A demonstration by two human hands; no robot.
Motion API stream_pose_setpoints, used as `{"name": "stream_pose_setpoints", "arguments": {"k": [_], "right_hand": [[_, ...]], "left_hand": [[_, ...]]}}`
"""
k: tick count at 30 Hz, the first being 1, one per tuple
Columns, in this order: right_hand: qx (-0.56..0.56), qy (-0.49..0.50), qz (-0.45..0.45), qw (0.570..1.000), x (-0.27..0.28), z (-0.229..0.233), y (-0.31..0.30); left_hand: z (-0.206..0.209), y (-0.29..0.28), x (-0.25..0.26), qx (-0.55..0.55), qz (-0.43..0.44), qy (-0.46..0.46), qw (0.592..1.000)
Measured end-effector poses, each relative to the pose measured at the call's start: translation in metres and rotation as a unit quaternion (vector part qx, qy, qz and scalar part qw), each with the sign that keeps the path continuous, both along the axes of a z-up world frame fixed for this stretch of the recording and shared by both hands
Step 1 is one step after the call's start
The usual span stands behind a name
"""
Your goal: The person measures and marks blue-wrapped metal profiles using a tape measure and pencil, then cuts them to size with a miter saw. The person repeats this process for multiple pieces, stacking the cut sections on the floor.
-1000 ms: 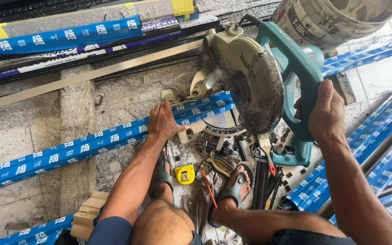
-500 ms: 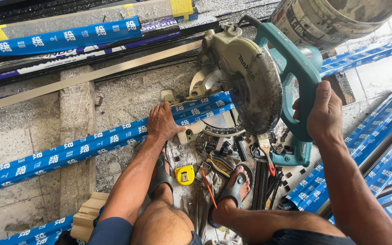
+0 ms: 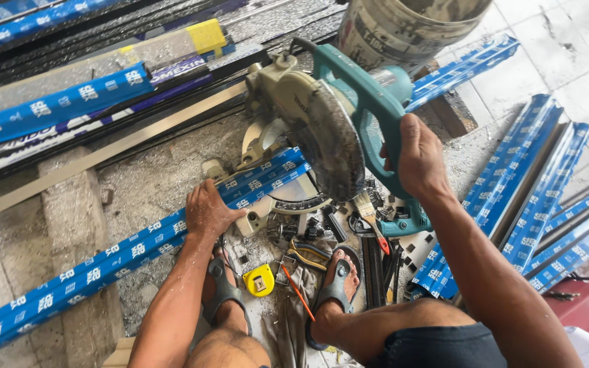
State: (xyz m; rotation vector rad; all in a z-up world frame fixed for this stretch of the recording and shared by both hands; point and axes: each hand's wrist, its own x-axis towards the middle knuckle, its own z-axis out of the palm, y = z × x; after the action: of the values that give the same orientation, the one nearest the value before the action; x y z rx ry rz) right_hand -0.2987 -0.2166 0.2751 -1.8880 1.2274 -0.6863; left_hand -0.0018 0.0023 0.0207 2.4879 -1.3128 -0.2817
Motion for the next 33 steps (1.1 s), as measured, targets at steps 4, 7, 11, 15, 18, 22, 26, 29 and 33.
{"name": "stream_pose_setpoints", "arguments": {"k": [4, 7, 11, 15, 18, 22, 26, 29, 33], "right_hand": [[-0.004, 0.02, 0.018, 1.0, -0.003, -0.005, -0.003], [-0.012, 0.018, 0.021, 1.0, 0.0, -0.002, -0.001], [-0.015, 0.014, 0.016, 1.0, -0.001, -0.001, 0.003], [0.0, 0.017, 0.018, 1.0, -0.004, -0.002, 0.003], [0.002, 0.011, 0.018, 1.0, -0.004, 0.0, 0.008], [0.001, 0.004, 0.023, 1.0, -0.005, -0.004, 0.006], [-0.013, -0.011, 0.027, 0.999, -0.012, -0.026, 0.001], [-0.013, -0.015, 0.026, 0.999, -0.017, -0.034, 0.002], [-0.027, -0.017, 0.031, 0.999, -0.019, -0.04, 0.002]], "left_hand": [[-0.002, 0.001, 0.001, 0.007, 0.005, -0.004, 1.0], [0.009, 0.0, -0.003, -0.011, 0.011, 0.006, 1.0], [0.02, 0.002, -0.004, -0.014, -0.003, 0.016, 1.0], [0.017, 0.002, -0.006, -0.023, 0.004, -0.007, 1.0], [0.017, 0.0, -0.006, -0.009, 0.005, -0.008, 1.0], [0.017, 0.0, -0.006, 0.022, 0.011, -0.003, 1.0], [0.024, -0.001, -0.007, 0.029, 0.013, 0.008, 0.999], [0.026, -0.002, -0.008, 0.031, 0.016, 0.013, 0.999], [0.026, -0.001, -0.007, 0.039, 0.014, 0.023, 0.999]]}}
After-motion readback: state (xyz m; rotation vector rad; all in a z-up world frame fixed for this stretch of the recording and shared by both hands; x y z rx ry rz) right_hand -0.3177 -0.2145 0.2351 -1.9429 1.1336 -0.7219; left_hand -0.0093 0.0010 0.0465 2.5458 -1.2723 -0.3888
